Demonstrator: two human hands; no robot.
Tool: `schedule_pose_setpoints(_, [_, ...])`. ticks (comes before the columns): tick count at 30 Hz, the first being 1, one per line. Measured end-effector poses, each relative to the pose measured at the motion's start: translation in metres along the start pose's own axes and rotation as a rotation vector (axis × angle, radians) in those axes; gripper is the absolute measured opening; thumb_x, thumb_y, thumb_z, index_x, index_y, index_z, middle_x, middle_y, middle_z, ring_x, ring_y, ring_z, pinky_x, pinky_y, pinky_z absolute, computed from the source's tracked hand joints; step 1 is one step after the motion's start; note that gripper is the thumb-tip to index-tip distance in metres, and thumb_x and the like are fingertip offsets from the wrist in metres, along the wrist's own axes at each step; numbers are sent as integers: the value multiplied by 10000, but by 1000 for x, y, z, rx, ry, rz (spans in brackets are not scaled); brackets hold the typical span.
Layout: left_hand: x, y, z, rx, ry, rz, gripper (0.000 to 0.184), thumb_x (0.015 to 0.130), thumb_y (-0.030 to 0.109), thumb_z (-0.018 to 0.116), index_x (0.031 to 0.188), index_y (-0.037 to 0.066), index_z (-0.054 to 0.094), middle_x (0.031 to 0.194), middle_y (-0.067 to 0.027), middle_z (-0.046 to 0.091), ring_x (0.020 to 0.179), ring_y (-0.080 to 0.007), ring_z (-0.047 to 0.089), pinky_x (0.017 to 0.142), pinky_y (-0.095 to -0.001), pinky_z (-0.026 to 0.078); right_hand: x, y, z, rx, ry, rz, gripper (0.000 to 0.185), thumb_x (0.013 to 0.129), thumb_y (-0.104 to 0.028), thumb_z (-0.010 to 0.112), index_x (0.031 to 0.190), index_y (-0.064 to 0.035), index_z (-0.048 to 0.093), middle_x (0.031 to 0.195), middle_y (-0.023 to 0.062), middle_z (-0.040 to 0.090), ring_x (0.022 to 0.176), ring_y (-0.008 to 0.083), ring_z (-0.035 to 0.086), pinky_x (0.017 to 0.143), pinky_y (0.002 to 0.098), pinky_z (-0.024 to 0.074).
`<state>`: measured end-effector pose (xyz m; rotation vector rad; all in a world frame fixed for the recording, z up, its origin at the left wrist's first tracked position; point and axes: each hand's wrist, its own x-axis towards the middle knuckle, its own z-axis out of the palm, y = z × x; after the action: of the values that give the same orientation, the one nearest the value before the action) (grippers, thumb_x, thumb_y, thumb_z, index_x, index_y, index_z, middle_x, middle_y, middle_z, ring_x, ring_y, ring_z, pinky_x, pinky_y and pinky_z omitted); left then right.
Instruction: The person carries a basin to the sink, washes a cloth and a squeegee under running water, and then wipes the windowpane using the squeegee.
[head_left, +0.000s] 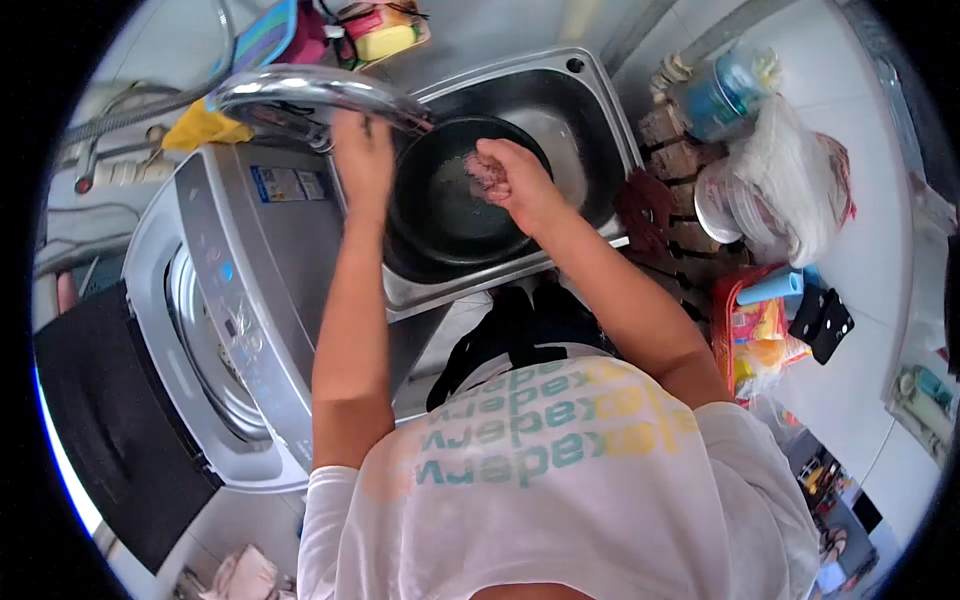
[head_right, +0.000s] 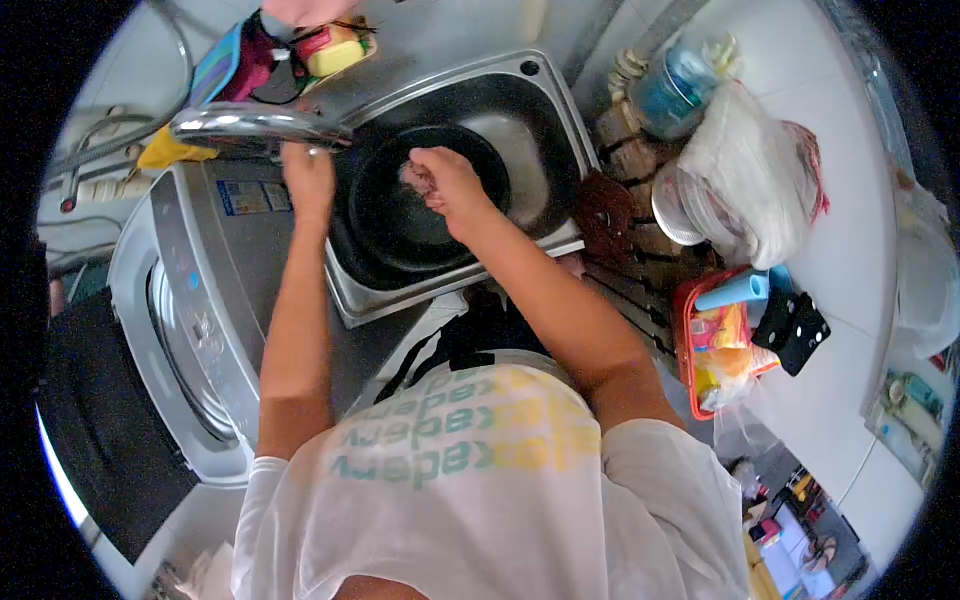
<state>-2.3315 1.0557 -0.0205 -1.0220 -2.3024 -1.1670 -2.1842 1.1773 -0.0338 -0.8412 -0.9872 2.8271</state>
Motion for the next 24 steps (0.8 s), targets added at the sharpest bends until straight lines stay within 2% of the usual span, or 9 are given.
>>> schedule_pose_setpoints(2, [8,-26,4,253,-22,68,203,783,113,465,932,-12,525,962,-220,510,923,-371,450,831,-414,338,-1,1,1,34,30,-19,156,760,-224,541,683,-101,484,604,0,501,444,43,367,358,172,232])
schedule_pose_setpoints(4, [5,-40,4,150,-522,-407,230,793,136,465,955,-18,515,1000,-229,498,935,-376,447,833,-409,342,-2,1,5,48,81,-18,157,761,-222,540,679,-100,484,604,2,504,448,43,372,356,173,232])
schedule_pose_setpoints(11, [-17,8,-10,-122,-20,-267,255,827,72,419,1054,-32,472,1016,-185,504,959,-303,470,847,-318,340,5,8,-6,-44,54,-63,98,775,-181,534,736,-92,521,673,11,552,532,37,419,441,176,281])
schedule_pose_setpoints(14, [-74,11,18,-577,66,-891,254,809,142,471,1041,42,501,1007,-79,514,936,-180,474,841,-278,347,0,8,-5,-176,123,-176,121,745,-144,535,645,-77,521,626,34,551,524,91,455,440,238,335])
schedule_pose_setpoints(15, [-81,24,23,-830,-38,-1300,255,790,229,510,988,68,505,937,-58,511,882,-169,479,823,-297,359,2,15,-7,-266,151,-187,146,710,-145,544,603,-48,522,608,52,551,563,117,489,518,261,373])
schedule_pose_setpoints(17, [-81,44,35,-1129,-271,-1816,345,785,386,490,969,95,479,896,-70,509,851,-214,493,709,-368,431,-4,27,-9,-523,128,-252,142,692,-126,551,594,-34,507,615,37,521,585,116,473,541,245,358])
schedule_pose_setpoints(18, [-83,43,44,-1444,-305,-1734,409,786,404,480,996,54,463,951,-121,499,901,-244,488,753,-410,425,-9,33,-6,-653,110,-283,141,683,-117,555,589,-28,499,619,30,506,597,115,465,552,237,350])
schedule_pose_setpoints(20, [-73,50,52,-1464,-381,-1720,457,846,386,375,1033,-20,470,964,-163,522,947,-265,492,841,-371,394,-15,45,2,-966,150,-477,172,646,-136,564,581,0,483,596,63,482,567,161,480,526,290,363])
schedule_pose_setpoints(24, [-103,23,76,-1885,-409,-1360,422,850,317,384,1116,-5,442,975,-146,529,914,-241,509,829,-358,405,-3,49,11,-1231,312,-549,168,660,-190,570,618,-36,519,572,92,514,517,227,516,487,347,378])
